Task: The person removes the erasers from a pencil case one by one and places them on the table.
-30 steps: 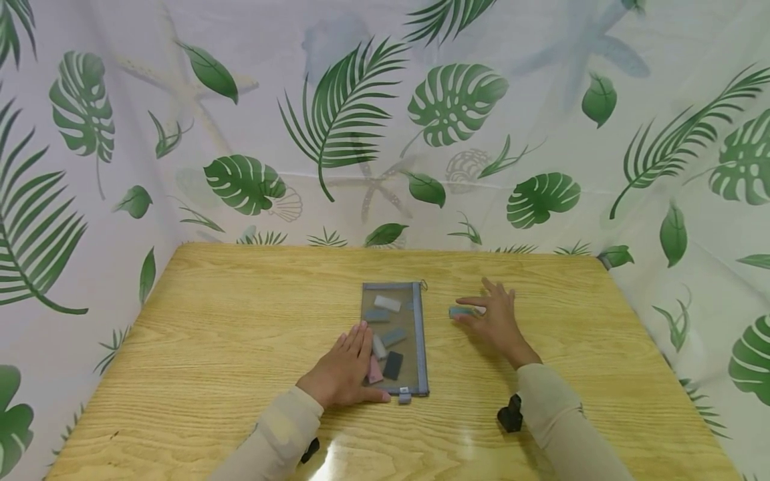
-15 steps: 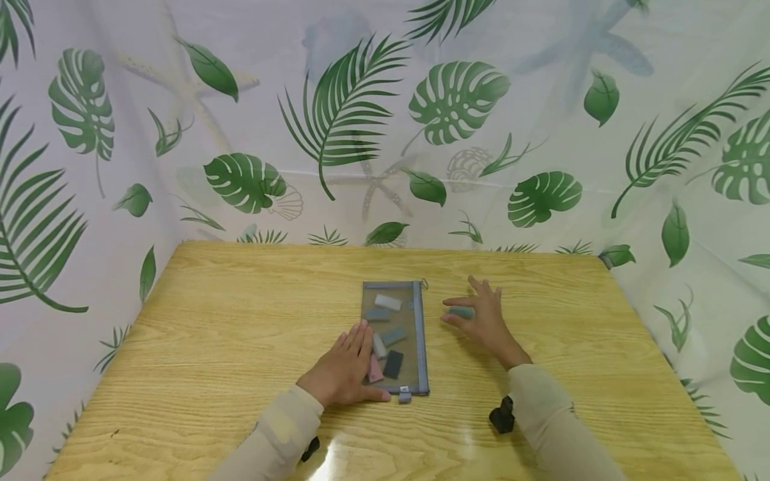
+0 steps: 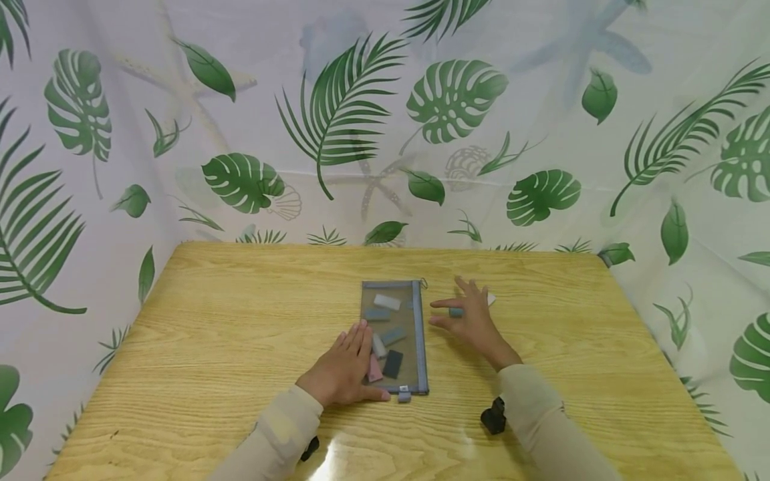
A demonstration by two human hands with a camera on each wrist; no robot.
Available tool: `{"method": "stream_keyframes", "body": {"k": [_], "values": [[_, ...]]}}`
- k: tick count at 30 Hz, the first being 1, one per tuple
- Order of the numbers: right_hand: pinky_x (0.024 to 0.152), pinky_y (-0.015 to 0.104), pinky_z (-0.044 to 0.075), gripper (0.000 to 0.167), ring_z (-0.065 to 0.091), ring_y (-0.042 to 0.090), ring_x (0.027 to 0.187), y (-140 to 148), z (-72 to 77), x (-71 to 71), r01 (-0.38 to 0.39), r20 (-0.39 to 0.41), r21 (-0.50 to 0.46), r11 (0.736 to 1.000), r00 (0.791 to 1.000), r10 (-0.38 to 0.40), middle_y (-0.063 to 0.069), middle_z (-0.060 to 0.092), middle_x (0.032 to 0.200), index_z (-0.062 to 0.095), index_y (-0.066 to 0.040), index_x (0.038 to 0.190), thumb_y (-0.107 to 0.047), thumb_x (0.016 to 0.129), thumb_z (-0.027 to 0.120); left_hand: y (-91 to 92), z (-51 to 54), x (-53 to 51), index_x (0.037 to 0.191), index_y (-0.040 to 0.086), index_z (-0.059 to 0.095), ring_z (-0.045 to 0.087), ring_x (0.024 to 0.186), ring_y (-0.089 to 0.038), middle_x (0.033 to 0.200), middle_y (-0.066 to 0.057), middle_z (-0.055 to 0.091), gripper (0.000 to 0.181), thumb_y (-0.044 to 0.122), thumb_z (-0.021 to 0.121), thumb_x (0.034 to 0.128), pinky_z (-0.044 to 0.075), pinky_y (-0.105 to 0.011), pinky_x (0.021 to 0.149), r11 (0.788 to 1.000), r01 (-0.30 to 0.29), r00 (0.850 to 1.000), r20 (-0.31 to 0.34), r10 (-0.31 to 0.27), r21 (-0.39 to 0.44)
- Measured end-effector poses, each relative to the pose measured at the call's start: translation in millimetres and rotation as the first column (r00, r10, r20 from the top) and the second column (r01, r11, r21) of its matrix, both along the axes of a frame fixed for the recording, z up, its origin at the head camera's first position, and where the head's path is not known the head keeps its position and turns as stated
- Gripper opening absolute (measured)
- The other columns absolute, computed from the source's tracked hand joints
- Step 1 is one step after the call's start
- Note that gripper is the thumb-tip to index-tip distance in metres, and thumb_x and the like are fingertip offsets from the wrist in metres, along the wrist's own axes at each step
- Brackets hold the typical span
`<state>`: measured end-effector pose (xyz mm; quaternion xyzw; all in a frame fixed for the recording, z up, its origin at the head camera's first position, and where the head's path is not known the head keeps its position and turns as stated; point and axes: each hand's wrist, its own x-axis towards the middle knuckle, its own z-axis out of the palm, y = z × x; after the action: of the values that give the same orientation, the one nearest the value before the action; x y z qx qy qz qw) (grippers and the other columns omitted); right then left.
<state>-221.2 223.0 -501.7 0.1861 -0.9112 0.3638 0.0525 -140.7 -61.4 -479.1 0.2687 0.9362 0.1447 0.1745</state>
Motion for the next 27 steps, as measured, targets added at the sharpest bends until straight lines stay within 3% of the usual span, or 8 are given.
{"method": "stream_keyframes", "body": {"k": [12, 27], "values": [[0.114, 0.072, -0.009, 0.025, 0.010, 0.063, 0.144, -12.9, 0.8, 3.8, -0.045, 0.033, 0.007, 0.999, 0.998, 0.045, 0.039, 0.030, 0.154, 0.079, 0.000, 0.106, -0.011, 0.083, 0.083, 0.1, -2.2, 0.0, 0.158, -0.009, 0.013, 0.009, 0.154, -0.036, 0.165, -0.026, 0.009, 0.112, 0.064, 0.064, 0.0909, 0.016, -0.048, 0.124, 1.000, 0.002, 1.000, -0.008, -0.002, 0.000], [0.112, 0.076, -0.003, 0.018, 0.017, 0.067, 0.140, -19.6, -12.3, 3.7, -0.063, 0.019, 0.017, 0.998, 0.998, 0.063, 0.041, 0.038, 0.147, 0.079, 0.003, 0.101, -0.002, 0.084, 0.080, 1.1, -4.7, -1.8, 0.159, -0.008, 0.012, 0.008, 0.155, -0.035, 0.166, -0.025, 0.008, 0.112, 0.065, 0.063, 0.0908, 0.015, -0.047, 0.124, 1.000, -0.003, 1.000, -0.008, 0.003, -0.018]]}}
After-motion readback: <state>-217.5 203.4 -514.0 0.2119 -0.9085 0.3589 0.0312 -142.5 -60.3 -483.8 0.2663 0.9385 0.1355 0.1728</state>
